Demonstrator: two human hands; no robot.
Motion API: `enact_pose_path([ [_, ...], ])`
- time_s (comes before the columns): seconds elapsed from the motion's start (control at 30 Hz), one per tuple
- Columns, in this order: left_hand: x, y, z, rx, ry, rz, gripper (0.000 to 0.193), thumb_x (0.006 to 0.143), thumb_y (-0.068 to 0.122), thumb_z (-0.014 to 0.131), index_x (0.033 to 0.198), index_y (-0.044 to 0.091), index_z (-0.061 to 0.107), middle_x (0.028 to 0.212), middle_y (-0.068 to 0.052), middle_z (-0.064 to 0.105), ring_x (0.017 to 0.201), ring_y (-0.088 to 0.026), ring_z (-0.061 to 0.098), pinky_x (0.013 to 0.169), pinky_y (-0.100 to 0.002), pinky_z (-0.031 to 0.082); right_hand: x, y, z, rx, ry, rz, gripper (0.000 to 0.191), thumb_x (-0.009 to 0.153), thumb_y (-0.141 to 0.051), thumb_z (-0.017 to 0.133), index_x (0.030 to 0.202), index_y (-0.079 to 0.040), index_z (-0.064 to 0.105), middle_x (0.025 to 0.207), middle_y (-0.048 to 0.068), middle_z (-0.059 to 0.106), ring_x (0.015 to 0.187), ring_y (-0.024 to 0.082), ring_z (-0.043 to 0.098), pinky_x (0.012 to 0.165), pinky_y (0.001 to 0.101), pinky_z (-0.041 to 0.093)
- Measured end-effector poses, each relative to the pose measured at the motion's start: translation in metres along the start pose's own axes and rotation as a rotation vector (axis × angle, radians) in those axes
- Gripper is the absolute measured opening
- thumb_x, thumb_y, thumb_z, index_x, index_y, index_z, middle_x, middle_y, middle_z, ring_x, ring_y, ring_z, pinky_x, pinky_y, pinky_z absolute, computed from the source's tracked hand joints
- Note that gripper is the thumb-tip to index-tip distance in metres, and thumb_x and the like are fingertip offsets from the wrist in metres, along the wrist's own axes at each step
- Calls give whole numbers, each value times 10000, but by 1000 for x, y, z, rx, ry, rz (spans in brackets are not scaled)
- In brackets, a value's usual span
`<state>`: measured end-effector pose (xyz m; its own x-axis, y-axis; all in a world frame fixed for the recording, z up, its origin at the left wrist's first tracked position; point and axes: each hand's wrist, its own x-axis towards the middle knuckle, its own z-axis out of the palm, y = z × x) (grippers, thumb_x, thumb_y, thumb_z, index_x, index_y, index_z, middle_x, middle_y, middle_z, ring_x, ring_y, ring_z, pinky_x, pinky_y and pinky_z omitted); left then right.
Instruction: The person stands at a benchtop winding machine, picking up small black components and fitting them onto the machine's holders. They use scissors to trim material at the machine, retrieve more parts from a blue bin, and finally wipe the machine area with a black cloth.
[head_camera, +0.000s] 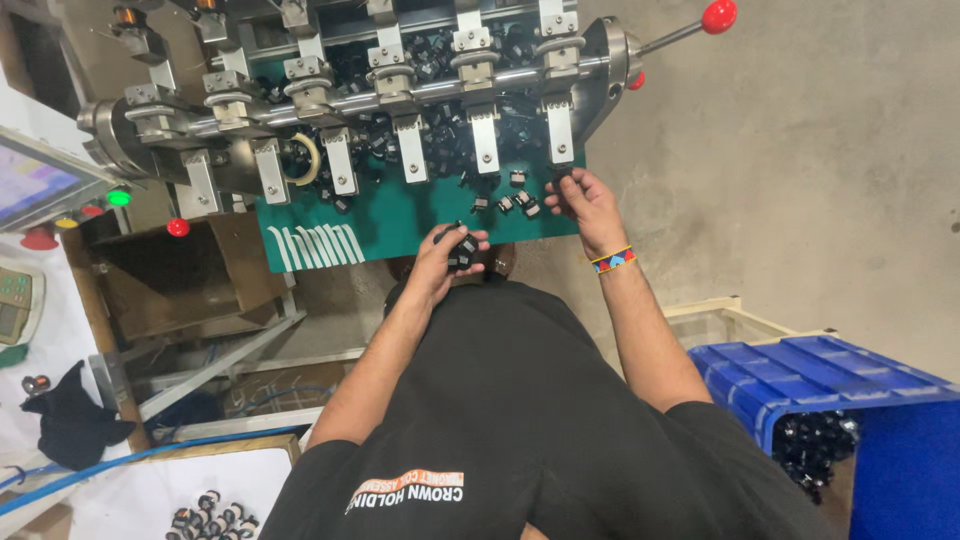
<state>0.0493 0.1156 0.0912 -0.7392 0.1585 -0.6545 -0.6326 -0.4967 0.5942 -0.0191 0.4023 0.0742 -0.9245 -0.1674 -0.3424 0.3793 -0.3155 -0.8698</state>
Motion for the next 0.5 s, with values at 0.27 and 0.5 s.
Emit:
enact_pose_path([
  [0.27, -7, -5, 22, -51, 0, -3, 368, 976, 329, 675, 1180, 30, 602, 1025, -121, 729, 913, -195, 738, 623, -334, 637, -10, -12, 2, -26, 48, 32, 307, 1036, -264, 659, 1217, -18, 632, 1054, 58, 720, 908, 125, 698, 791, 263, 557],
  [0.5, -17, 6, 28, -44, 24, -82, 399, 972, 373, 685, 1148, 18, 639, 1011, -98, 726, 879, -169, 735, 611, -304, 629, -5, -1, -2, -10, 70, 43, 321, 1022, -295, 672, 1194, -26, 633, 1037, 66, 724, 898, 147, 718, 796, 282, 580],
])
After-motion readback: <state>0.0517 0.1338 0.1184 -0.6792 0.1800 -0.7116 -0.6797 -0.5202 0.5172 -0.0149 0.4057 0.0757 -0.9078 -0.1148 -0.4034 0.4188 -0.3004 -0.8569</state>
